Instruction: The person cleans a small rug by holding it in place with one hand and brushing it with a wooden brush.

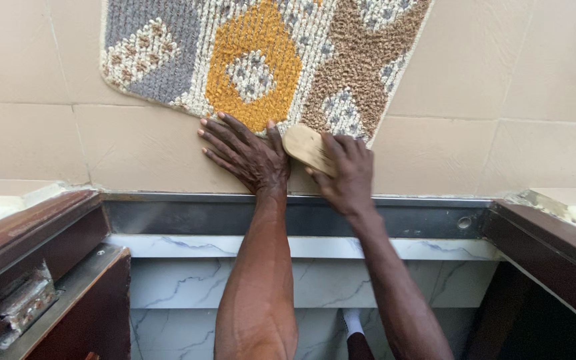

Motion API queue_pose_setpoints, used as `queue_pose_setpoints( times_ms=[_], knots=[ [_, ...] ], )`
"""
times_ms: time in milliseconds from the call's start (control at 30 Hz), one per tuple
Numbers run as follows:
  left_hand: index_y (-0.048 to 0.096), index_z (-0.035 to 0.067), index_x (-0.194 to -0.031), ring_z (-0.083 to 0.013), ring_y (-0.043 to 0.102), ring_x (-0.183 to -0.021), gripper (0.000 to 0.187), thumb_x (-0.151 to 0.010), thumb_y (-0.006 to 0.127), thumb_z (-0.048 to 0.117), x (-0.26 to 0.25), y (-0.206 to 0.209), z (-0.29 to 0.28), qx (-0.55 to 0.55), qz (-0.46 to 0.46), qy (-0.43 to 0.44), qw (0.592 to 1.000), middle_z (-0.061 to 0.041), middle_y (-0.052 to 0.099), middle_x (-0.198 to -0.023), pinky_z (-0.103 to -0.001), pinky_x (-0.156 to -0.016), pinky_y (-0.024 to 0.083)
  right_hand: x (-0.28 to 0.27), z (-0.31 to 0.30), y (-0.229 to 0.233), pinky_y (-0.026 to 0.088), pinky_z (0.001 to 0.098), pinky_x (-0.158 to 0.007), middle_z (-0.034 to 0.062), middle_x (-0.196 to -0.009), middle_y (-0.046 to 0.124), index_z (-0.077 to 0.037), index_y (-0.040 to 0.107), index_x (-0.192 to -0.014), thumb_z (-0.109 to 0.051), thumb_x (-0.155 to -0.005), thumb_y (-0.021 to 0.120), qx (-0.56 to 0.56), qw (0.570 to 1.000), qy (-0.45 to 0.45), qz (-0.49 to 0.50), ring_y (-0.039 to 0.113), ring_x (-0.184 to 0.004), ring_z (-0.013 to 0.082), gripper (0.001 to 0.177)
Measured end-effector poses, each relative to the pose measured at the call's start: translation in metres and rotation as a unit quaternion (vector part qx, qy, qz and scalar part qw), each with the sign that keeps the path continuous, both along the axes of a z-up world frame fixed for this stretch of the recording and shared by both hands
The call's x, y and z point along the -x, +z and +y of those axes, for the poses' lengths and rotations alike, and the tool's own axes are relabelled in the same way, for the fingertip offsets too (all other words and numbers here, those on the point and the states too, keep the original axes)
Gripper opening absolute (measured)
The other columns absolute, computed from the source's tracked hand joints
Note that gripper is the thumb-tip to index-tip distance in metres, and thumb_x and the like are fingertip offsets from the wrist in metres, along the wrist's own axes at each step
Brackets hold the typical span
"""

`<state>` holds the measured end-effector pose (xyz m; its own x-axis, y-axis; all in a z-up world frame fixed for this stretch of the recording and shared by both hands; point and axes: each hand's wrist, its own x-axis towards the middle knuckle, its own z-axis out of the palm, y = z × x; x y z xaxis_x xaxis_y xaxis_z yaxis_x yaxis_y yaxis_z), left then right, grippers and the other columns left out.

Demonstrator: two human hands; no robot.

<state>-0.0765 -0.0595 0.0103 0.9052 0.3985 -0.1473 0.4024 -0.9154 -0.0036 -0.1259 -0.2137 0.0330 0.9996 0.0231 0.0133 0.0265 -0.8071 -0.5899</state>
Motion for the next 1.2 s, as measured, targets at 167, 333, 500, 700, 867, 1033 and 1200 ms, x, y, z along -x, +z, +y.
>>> queue_pose_setpoints(
  times_ms=[167,333,500,700,867,1033,1200],
  knots=[
    [0.005,-0.003,-0.163,-0.0468,0.004,-0.159,0.092,-0.106,0.030,0.065,0.003,-0.002,-0.001,0.002,-0.010,0.003,1.000,-0.032,0.002,-0.169,-0.062,-0.128,0.006,-0.039,-0.051,-0.031,0.045,0.0459,-0.098,0.0105,-0.123,0.059,-0.006,0.058,-0.142,-0.029,-0.095,0.082,0.029,0.997,-0.069,-0.012,0.054,-0.113,0.0251,0.058],
    [0.004,-0.001,-0.162,-0.0464,0.003,-0.158,0.095,-0.104,0.031,0.068,0.002,-0.003,-0.002,0.000,-0.008,0.004,1.000,-0.031,0.001,-0.168,-0.062,-0.128,0.004,-0.043,-0.043,-0.047,0.045,0.0425,-0.093,0.0119,-0.123,0.056,-0.006,0.053,-0.148,-0.026,-0.092,0.080,0.159,0.982,-0.083,-0.053,0.051,-0.112,0.0261,0.065],
    [0.003,-0.003,-0.162,-0.0464,0.002,-0.158,0.096,-0.104,0.030,0.068,0.000,0.000,-0.001,-0.004,0.021,0.007,1.000,-0.033,-0.001,-0.167,-0.062,-0.127,0.004,0.017,-0.037,-0.007,0.045,0.0501,-0.093,0.0182,-0.122,0.061,-0.004,0.057,-0.141,-0.040,-0.084,0.084,0.044,0.999,0.001,0.025,0.054,-0.112,0.0307,0.072],
    [0.003,0.000,-0.163,-0.0450,0.001,-0.159,0.095,-0.104,0.031,0.069,0.002,-0.002,-0.002,-0.006,0.023,0.011,1.000,-0.030,-0.001,-0.169,-0.061,-0.129,0.003,-0.006,-0.077,-0.003,0.065,0.0391,-0.074,0.0216,-0.122,0.065,0.002,0.051,-0.145,-0.038,-0.108,0.062,-0.124,0.977,-0.163,0.058,0.071,-0.102,0.0283,0.056],
    [0.003,-0.001,-0.162,-0.0457,0.000,-0.158,0.096,-0.104,0.030,0.069,0.002,0.000,-0.001,-0.001,0.024,0.008,1.000,-0.032,-0.002,-0.168,-0.062,-0.128,0.002,-0.015,-0.095,-0.016,0.063,0.0380,-0.080,0.0192,-0.117,0.070,0.003,0.052,-0.140,-0.035,-0.117,0.047,-0.220,0.961,-0.169,0.007,0.074,-0.098,0.0251,0.045],
    [0.002,-0.001,-0.163,-0.0448,-0.001,-0.158,0.096,-0.103,0.030,0.069,0.002,-0.002,-0.001,0.002,0.027,0.013,1.000,-0.031,-0.002,-0.168,-0.062,-0.128,0.002,-0.005,-0.124,-0.040,0.066,0.0317,-0.063,0.0161,-0.099,0.069,0.001,0.059,-0.128,-0.025,-0.114,0.045,-0.298,0.901,-0.311,0.043,0.073,-0.079,0.0200,0.033],
    [0.003,-0.001,-0.162,-0.0454,0.000,-0.158,0.095,-0.103,0.029,0.069,0.002,-0.005,-0.001,-0.004,0.017,0.006,1.000,-0.032,-0.001,-0.168,-0.062,-0.128,0.003,-0.002,-0.151,-0.030,0.064,0.0344,-0.068,0.0157,-0.101,0.073,0.000,0.058,-0.126,-0.006,-0.100,0.051,-0.258,0.863,-0.433,-0.022,0.077,-0.085,0.0215,0.028]
  ],
)
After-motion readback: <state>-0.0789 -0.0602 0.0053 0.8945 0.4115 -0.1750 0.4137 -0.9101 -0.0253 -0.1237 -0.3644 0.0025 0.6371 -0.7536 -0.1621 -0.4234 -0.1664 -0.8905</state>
